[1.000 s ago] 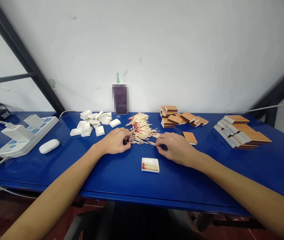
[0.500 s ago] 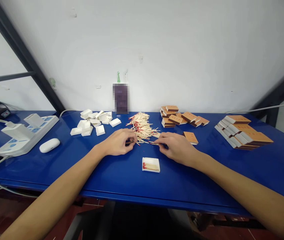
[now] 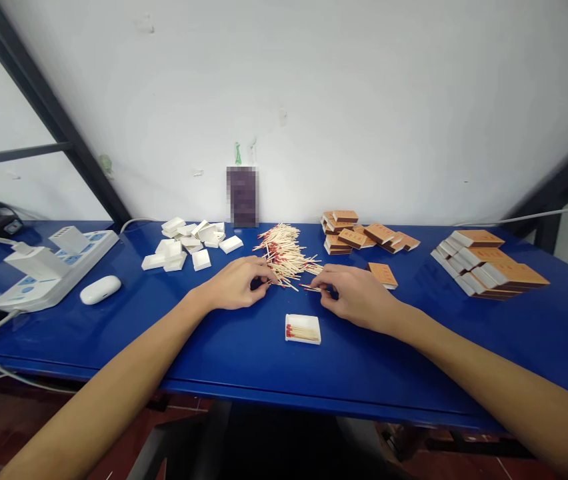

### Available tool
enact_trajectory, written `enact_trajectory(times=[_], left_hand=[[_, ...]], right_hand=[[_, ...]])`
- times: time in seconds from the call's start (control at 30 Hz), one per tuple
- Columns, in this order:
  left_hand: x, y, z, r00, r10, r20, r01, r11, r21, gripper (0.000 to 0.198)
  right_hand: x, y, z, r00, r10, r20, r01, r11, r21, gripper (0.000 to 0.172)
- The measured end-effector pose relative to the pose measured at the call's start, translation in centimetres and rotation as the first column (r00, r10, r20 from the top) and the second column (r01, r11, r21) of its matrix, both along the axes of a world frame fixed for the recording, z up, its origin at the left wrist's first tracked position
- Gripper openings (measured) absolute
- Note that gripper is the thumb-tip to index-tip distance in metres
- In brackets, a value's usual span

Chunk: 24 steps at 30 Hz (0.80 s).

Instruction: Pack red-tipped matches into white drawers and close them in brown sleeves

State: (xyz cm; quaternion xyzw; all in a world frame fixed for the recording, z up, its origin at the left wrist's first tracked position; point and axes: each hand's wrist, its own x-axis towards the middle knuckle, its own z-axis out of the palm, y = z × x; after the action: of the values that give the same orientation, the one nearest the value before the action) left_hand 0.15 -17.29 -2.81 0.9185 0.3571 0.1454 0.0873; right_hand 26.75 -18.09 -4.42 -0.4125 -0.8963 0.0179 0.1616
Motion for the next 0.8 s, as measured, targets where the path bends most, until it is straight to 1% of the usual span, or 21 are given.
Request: enact_trajectory(times=[0.1, 0.17, 0.23, 0.33, 0.4, 0.47, 0.53, 0.7, 0.8], left_hand=[[-0.2, 0.0, -0.1, 1.000, 0.002, -0.019, -0.002, 1.000, 0.009, 0.028], [-0.3, 0.1, -0.1, 1.000, -0.002, -0.027, 0.002, 1.000, 0.012, 0.031], [-0.3, 0.1, -0.2, 1.000, -0.006, -0.029, 0.006, 1.000, 0.011, 0.033], [-0.2, 0.0, -0.2, 1.000, -0.012, -0.011, 0.012, 1.000, 0.009, 0.030], [-0.2, 0.0, -0.1, 1.000, -0.003, 0.016, 0.003, 1.000, 0.003, 0.022], [-0.4, 0.1, 0.1, 0.999, 0.019, 0.033, -0.019, 1.000, -0.008, 0.011], [-0.6, 0.1, 0.2, 0.999, 0.034, 0.037, -0.033, 0.999, -0.025, 0.005], [-1.4, 0.5, 0.4, 0.998, 0.039, 0.048, -0.034, 0.994, -0.100, 0.007], [-1.7, 0.6, 0.3, 0.997, 0.046, 0.056, -0.040, 0.993, -0.114, 0.006]], right_hand=[[0.2, 0.1, 0.2, 0.999, -0.033, 0.014, 0.034, 0.999, -0.025, 0.025], [0.3, 0.2, 0.4, 1.000, -0.020, 0.018, 0.021, 0.998, -0.054, 0.026], [0.5, 0.1, 0.5, 0.999, 0.033, 0.010, -0.032, 0.996, -0.085, 0.026], [0.5, -0.1, 0.5, 0.987, 0.153, -0.043, -0.157, 0.981, -0.116, 0.028], [0.3, -0.3, 0.4, 0.973, 0.213, -0.092, -0.223, 0.968, -0.119, 0.029], [0.1, -0.4, 0.2, 0.962, 0.243, -0.125, -0.257, 0.959, -0.116, 0.029], [-0.1, -0.4, 0.0, 0.959, 0.249, -0.134, -0.264, 0.959, -0.106, 0.030], [-0.3, 0.0, -0.3, 0.965, 0.229, -0.129, -0.240, 0.968, -0.074, 0.031], [-0.2, 0.1, -0.5, 0.959, 0.238, -0.152, -0.251, 0.966, -0.069, 0.031]])
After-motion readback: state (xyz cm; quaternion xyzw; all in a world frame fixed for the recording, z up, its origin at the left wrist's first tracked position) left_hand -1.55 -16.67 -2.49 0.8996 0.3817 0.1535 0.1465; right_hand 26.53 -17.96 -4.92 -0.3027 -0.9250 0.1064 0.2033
